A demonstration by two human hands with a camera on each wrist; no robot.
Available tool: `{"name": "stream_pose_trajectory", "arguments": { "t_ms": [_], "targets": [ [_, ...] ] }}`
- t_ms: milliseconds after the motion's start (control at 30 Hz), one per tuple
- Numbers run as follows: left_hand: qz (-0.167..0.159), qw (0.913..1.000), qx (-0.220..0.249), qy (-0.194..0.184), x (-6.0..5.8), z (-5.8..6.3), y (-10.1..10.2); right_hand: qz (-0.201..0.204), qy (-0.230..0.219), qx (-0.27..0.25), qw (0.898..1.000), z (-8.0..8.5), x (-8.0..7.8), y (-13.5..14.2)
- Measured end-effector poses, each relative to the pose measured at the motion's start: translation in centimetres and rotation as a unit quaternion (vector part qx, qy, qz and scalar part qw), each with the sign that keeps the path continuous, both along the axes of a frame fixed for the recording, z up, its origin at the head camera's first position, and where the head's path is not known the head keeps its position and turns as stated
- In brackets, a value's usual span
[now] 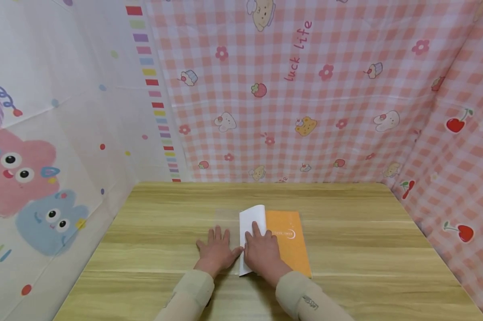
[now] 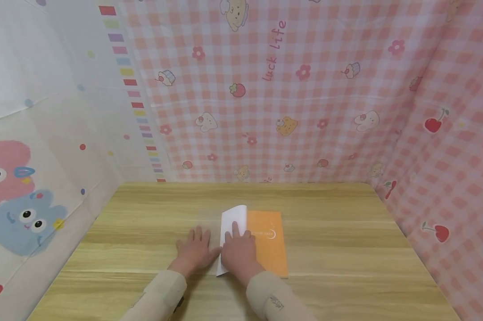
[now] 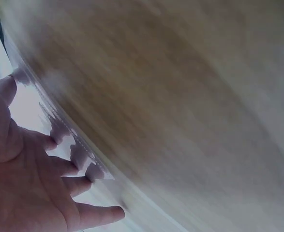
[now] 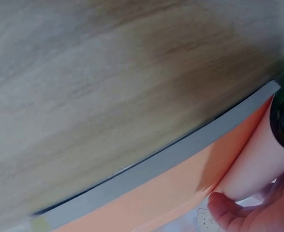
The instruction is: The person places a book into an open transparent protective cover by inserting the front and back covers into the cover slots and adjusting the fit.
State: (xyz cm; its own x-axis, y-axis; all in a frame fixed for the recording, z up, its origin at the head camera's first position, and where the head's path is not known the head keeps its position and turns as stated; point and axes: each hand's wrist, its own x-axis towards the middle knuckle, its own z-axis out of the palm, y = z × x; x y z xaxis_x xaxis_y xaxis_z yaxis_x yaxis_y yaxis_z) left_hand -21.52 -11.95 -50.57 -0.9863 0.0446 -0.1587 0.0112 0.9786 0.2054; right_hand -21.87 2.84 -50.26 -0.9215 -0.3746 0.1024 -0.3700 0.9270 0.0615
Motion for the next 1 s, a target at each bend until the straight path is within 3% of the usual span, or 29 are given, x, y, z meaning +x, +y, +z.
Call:
{"name": "stream_pose_trajectory", "arguments": {
  "t_ms": [300, 567, 1000],
  "targets": [
    [-0.006, 0.9997, -0.025, 0.003, 0.5, 0.4, 0.0, 0.055, -0.019, -0.088, 0.994, 0.0, -0.3, 2.1],
    [-0.008, 0.9997, -0.024, 0.005, 0.4, 0.2, -0.2, 0.059, -0.068, -0.095, 0.991, -1.0, -0.8, 2.7],
    [-0.009, 0.9997, -0.019, -0.009, 0.3, 0.1, -0.4, 0.045, -0.07, -0.1, 0.992, -1.3, -0.6, 2.1]
  ]
}}
